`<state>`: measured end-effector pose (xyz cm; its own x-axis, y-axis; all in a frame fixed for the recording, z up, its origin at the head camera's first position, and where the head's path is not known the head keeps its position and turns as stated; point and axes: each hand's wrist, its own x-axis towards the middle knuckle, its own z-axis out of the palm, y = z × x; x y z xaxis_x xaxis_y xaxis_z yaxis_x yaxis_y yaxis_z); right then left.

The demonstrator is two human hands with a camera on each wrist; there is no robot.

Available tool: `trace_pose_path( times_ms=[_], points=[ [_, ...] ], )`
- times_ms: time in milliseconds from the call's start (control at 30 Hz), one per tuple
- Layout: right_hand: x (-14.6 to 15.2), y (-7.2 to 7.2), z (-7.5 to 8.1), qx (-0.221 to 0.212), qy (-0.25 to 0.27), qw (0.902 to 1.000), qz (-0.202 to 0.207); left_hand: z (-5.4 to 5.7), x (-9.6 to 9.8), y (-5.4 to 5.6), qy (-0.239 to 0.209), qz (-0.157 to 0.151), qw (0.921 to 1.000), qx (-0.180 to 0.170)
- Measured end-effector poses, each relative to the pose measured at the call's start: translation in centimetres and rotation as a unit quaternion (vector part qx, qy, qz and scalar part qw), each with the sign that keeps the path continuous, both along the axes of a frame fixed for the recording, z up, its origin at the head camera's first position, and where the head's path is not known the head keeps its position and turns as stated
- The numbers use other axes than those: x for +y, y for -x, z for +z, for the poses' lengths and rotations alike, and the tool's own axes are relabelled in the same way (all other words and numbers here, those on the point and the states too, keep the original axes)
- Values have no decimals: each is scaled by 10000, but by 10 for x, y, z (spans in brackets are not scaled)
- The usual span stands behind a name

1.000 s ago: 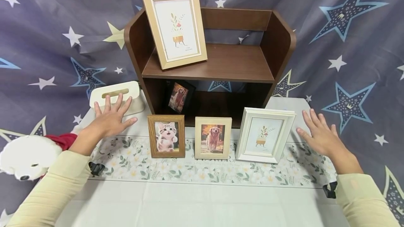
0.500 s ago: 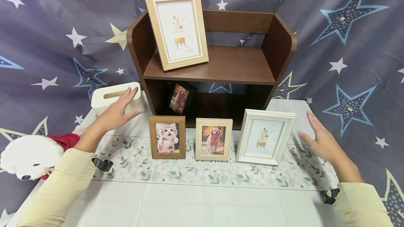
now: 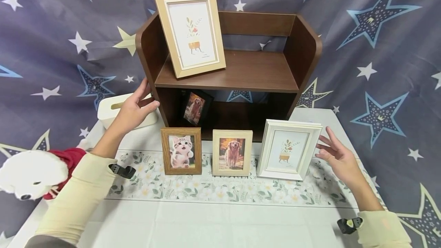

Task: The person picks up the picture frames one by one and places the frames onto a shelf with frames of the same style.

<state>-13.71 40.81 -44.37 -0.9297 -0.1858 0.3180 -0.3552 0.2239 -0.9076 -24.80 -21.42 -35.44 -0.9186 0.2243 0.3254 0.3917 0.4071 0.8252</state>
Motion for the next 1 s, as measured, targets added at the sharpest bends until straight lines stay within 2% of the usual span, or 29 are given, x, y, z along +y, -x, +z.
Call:
trace_pose_path(
  times_ms=[67,200,400,567,700,867,1000],
  points=[
    [-4,0,-1,-25,-98,9999,-77,3,5,1,-163,37,9999,27],
    [-10,0,-6,-102,91,9997,-227,4,12,2,-258,247,9994,46],
    [-17,-1,-15,-40,-28,9983,-586,0,15,5,-206,616,9978,147],
    [-22,-4,-17,-143,186,9974,-674,-3,19,7,-388,728,9963,259],
    [-25,-7,-19,-318,281,9962,-756,-6,20,8,-276,808,9956,382],
    [-27,-8,-20,-207,193,9968,-745,-7,19,8,-47,902,9942,584],
    [-30,-6,-20,-113,255,9971,-714,-7,17,8,-38,964,9930,682]
  ],
)
